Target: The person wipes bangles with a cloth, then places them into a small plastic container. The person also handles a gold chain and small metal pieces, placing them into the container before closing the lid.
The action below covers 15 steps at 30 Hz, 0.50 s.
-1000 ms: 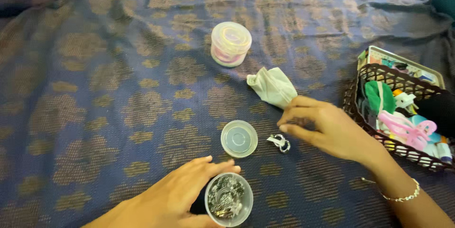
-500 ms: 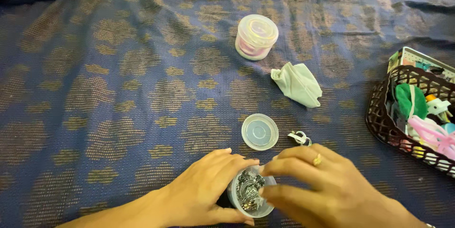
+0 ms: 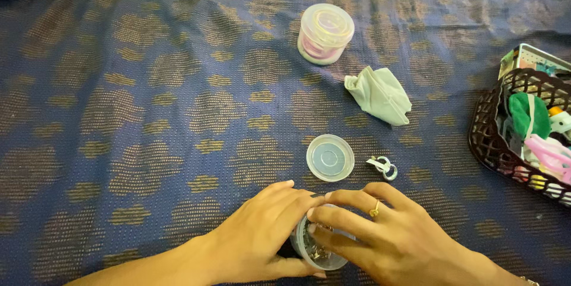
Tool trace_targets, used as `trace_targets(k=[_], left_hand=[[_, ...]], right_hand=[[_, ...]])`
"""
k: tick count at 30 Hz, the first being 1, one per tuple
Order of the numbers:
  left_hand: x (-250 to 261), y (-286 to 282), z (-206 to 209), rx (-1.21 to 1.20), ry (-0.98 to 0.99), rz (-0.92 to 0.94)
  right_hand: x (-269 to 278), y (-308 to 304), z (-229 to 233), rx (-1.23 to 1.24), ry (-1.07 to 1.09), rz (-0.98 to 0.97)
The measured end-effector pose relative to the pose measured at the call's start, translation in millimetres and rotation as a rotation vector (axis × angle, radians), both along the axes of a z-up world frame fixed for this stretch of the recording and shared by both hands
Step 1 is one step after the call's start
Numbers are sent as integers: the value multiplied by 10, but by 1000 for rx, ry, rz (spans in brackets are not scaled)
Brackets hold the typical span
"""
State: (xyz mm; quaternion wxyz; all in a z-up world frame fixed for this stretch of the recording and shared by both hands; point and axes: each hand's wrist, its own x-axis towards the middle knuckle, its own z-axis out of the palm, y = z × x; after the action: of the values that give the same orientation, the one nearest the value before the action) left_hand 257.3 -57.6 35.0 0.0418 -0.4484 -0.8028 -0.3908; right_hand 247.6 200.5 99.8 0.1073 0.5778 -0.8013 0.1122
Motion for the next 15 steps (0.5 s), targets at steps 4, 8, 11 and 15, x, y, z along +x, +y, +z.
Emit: trace_targets(k=[4, 8, 11, 15], left_hand=[[-3, 4, 8, -7, 10, 5], [-16, -12, -3, -9, 38, 11], [-46, -16, 5, -7, 24, 4], [-63, -26, 44, 0, -14, -5]], right_hand=[[-5, 24, -60, 10, 111, 18], [5, 21, -46, -4, 146, -7], [-12, 52, 67, -29, 121, 1], [-52, 71, 243, -130, 77, 2]])
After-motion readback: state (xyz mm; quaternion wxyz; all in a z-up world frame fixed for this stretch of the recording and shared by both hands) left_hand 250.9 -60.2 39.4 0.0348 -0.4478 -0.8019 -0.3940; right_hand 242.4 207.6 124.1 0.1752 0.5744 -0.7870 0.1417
